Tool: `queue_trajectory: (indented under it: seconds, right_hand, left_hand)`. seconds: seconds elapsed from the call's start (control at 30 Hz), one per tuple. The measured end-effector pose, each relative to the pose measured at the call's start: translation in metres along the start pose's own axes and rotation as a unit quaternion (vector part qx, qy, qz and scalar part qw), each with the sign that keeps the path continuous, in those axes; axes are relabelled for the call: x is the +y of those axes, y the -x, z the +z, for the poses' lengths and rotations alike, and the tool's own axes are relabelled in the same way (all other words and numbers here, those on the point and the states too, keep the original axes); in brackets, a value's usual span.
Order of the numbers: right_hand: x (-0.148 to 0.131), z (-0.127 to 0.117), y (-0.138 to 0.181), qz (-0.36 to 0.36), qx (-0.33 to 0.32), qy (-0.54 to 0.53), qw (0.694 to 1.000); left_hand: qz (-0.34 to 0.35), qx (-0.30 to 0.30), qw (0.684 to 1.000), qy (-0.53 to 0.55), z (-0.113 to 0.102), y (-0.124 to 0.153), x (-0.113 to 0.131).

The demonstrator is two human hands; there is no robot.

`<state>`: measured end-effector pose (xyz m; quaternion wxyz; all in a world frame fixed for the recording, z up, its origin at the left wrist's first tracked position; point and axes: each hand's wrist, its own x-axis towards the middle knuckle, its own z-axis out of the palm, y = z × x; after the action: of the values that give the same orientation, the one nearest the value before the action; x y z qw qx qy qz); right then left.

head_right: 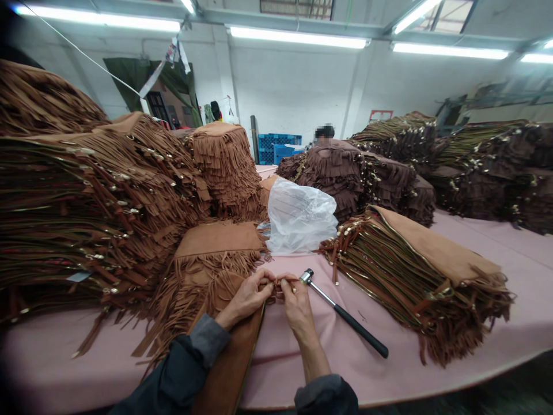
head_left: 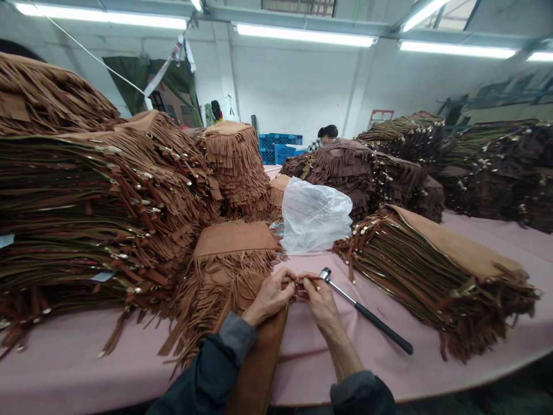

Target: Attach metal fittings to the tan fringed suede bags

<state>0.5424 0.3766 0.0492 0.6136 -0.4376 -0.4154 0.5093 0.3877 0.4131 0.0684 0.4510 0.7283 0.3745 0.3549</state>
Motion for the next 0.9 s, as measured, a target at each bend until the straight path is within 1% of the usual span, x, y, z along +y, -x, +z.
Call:
queue_trajectory:
  seconds: [0.13,0.2,0.23,0.3,0.37,0.4,0.5,0.6,0.63,0.7,0.77,0.9]
  right_hand:
    - [-0.002,0.002,0.005,-0.036,-0.006,0.044,0.998]
    - [-0.003,0.004,0.008,-0.089,-0.005,0.1,0.991]
    - [-0.002,0.006,0.01,-0.125,-0.008,0.141,0.982]
    - [-0.002,0.008,0.012,-0.195,-0.029,0.229,0.953]
    - [-0.002,0.01,0.014,-0.238,-0.053,0.287,0.926]
    - [-0.002,0.011,0.015,-0.248,-0.06,0.296,0.92]
    - [-0.004,0.011,0.015,-0.245,-0.068,0.281,0.925]
    - [-0.006,0.008,0.013,-0.228,-0.073,0.255,0.937]
    - [-0.006,0.007,0.012,-0.227,-0.063,0.246,0.94]
    - [-0.004,0.005,0.01,-0.217,-0.02,0.225,0.95]
    - [-0.002,0.004,0.008,-0.191,0.014,0.202,0.96]
    - [0.003,0.002,0.006,-0.134,0.0,0.165,0.977]
  left_hand:
    - [0.007,0.021,1.0,-0.001,0.001,-0.001,-0.001]
    - [0.003,0.015,1.0,0.015,-0.001,-0.002,0.0]
    - [0.003,0.012,1.0,0.023,-0.004,-0.003,0.001]
    - [0.007,0.011,0.999,0.038,-0.01,-0.005,0.003]
    - [0.007,0.009,0.999,0.052,-0.017,-0.006,0.005]
    - [0.002,0.004,0.998,0.06,-0.019,-0.006,0.006]
    - [-0.015,-0.023,0.996,0.089,-0.023,-0.004,0.008]
    - [-0.025,-0.064,0.989,0.133,-0.02,-0.003,0.01]
    - [-0.027,-0.077,0.986,0.147,-0.018,-0.002,0.01]
    - [-0.029,-0.094,0.98,0.172,-0.016,-0.002,0.011]
    - [-0.035,-0.106,0.975,0.192,-0.014,-0.002,0.011]
    - [-0.04,-0.12,0.969,0.214,-0.015,-0.001,0.011]
